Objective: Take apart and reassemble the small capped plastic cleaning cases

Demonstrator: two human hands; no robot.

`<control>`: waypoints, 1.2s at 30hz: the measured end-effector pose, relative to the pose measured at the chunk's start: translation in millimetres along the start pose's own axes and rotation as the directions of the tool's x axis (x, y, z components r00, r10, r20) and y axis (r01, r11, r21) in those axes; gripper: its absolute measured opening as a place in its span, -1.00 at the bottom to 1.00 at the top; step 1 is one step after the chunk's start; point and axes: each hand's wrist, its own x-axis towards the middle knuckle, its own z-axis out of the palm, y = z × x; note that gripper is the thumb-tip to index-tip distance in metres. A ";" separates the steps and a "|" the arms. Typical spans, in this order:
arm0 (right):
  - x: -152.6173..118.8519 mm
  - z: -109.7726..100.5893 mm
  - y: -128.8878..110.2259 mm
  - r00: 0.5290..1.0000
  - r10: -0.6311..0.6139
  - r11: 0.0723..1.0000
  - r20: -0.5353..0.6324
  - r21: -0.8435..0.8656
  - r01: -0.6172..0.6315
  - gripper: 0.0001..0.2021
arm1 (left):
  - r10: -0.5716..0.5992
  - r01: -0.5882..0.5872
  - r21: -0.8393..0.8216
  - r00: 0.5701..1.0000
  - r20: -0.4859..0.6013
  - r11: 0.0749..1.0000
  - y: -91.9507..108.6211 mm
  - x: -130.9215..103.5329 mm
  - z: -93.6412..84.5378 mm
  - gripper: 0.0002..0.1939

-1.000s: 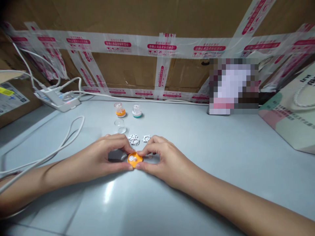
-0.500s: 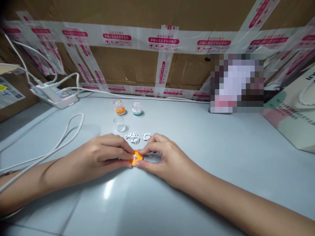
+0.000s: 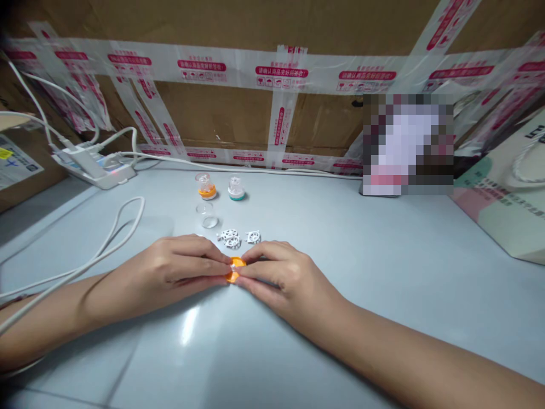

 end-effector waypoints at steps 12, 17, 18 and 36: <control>0.2 0.2 -0.3 0.998 -0.053 0.998 0.022 -0.027 0.054 -0.84 | 0.000 -0.004 0.061 0.998 0.059 0.998 3.9 2.0 -3.3 -0.76; 0.9 0.3 -0.5 0.999 -0.044 0.999 0.016 -0.006 0.044 -0.84 | -0.035 0.035 -0.029 0.999 0.026 0.999 3.5 1.6 -1.3 -0.82; 0.9 0.3 -0.4 0.999 -0.041 0.999 0.013 -0.001 0.041 -0.84 | -0.050 0.050 -0.062 0.999 0.010 0.997 2.8 1.6 -0.4 -0.83; 12.3 -30.0 2.8 0.925 0.335 0.938 0.181 0.033 -0.346 -0.91 | -0.268 0.270 -0.168 0.963 0.033 0.948 8.1 6.0 -1.5 -0.70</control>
